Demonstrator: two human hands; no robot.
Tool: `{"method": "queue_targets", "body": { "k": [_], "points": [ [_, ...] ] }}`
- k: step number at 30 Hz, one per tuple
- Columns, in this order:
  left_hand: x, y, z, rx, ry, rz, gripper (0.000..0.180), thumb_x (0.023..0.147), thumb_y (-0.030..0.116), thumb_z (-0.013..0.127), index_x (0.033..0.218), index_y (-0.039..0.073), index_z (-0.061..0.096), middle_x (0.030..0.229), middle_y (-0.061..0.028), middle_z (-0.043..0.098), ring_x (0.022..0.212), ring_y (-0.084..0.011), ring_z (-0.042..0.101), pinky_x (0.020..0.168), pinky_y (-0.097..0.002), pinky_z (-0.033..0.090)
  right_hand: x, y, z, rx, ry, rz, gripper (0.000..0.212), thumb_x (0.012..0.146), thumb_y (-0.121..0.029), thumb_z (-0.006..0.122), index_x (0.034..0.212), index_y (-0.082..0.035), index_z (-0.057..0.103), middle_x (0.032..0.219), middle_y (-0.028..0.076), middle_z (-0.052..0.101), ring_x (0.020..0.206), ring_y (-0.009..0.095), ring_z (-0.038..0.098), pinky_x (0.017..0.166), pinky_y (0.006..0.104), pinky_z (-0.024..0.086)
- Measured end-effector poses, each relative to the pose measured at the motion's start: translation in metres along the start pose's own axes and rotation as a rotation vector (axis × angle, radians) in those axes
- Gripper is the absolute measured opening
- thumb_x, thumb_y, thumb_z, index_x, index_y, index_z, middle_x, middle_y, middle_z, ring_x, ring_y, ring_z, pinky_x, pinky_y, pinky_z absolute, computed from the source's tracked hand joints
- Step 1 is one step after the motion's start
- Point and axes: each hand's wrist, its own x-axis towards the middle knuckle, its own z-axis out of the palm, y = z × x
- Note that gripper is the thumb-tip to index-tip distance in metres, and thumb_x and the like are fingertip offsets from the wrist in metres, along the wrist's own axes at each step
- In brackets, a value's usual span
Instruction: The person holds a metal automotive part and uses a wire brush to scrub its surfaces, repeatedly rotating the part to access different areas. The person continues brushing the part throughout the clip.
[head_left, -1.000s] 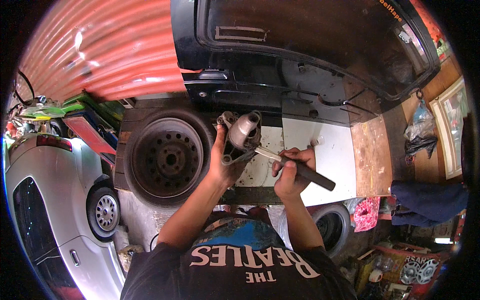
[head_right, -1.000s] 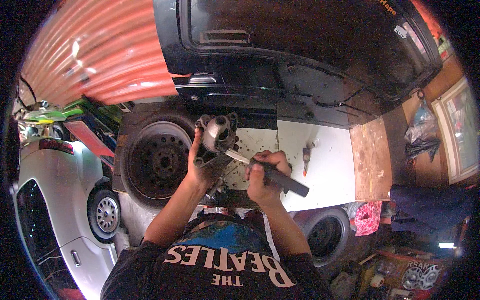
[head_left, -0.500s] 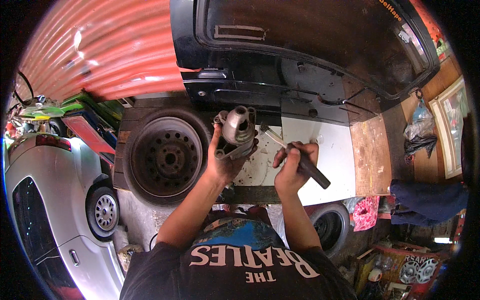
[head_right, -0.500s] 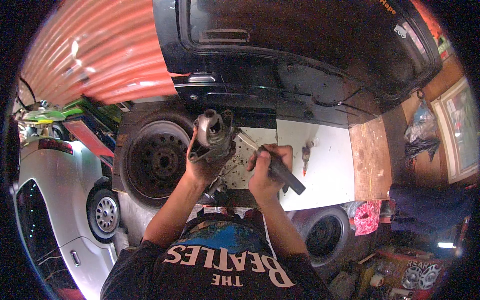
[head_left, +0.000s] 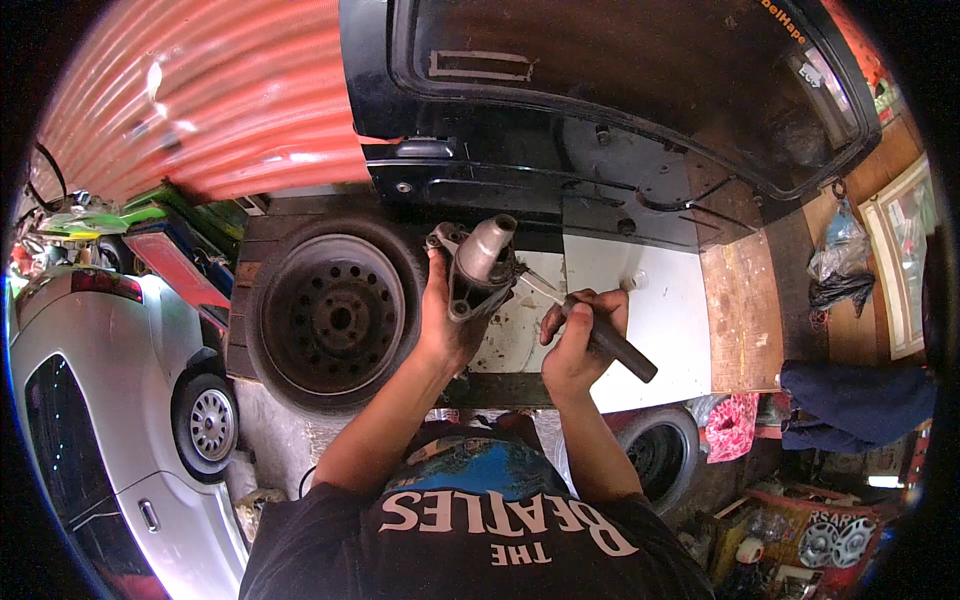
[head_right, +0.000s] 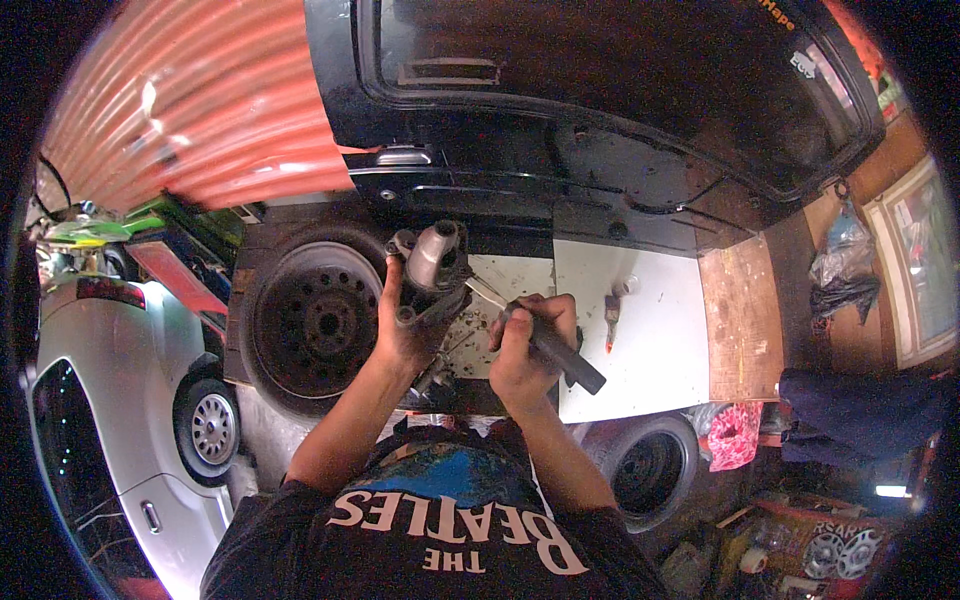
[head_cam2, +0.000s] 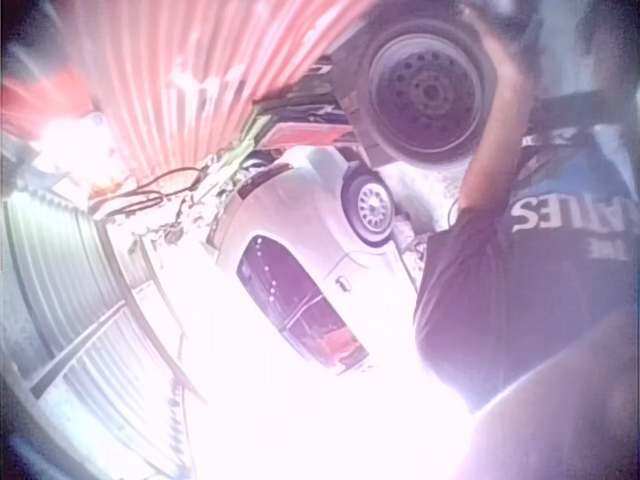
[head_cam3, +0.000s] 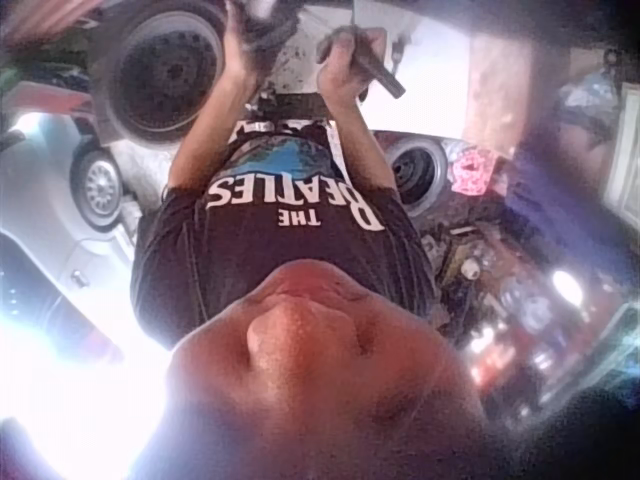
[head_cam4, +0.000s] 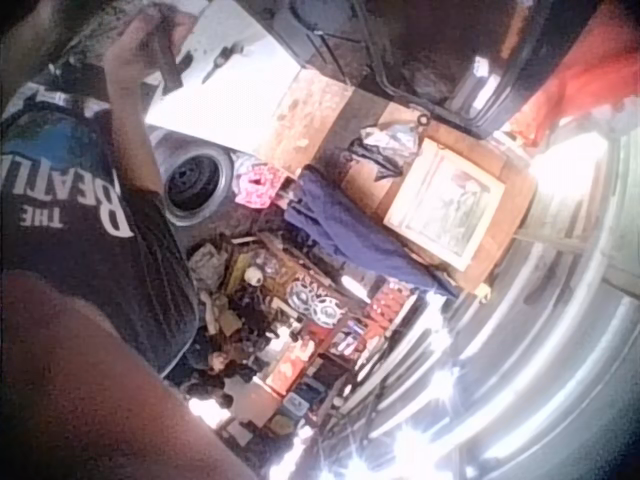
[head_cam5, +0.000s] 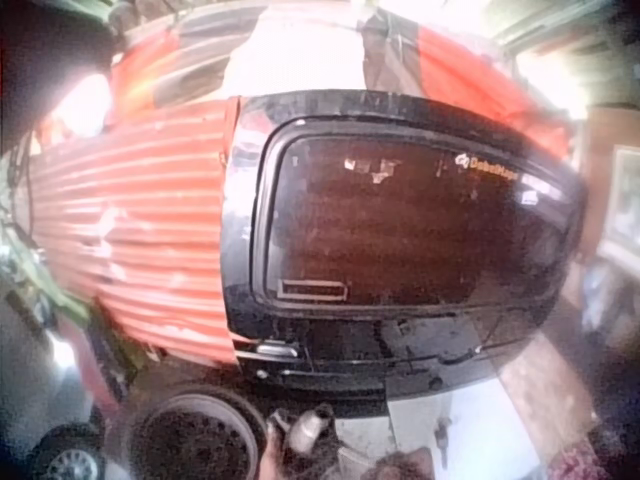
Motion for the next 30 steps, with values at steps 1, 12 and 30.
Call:
{"method": "queue_targets", "body": {
  "k": [1,12,30],
  "points": [
    [0.004,-0.002,-0.003,-0.008,0.000,-0.004,0.076,0.093,0.071,0.037,0.138,0.011,0.049,0.130,-0.0113,0.058,0.118,-0.0271,0.056,0.103,-0.0432,0.043,-0.005,-0.003,-0.001,0.036,-0.022,0.069,0.032,0.095,-0.029,0.061,0.094,-0.003,0.042,0.076,0.007,0.054,0.055,0.012,0.055,0.048,0.0267,0.044],
    [0.002,0.019,-0.001,0.328,-0.004,0.041,0.066,0.099,0.056,0.046,0.136,0.001,0.046,0.131,-0.0173,0.056,0.119,-0.0235,0.056,0.101,-0.0366,0.044,0.049,0.017,-0.048,-0.277,-0.144,-0.159,0.031,0.096,-0.028,0.059,0.108,-0.001,0.052,0.089,0.008,0.058,0.078,0.016,0.060,0.067,0.0300,0.053],
    [-0.022,-0.019,0.032,0.598,-0.067,0.384,0.096,0.069,0.004,0.082,0.147,0.001,0.026,0.140,-0.0152,0.043,0.127,-0.0226,0.046,0.107,-0.0352,0.038,-0.023,0.065,-0.019,0.194,-0.125,0.326,0.035,0.091,-0.017,0.065,0.117,-0.007,0.044,0.115,0.009,0.050,0.103,0.021,0.057,0.093,0.0391,0.049]
  ]
}}
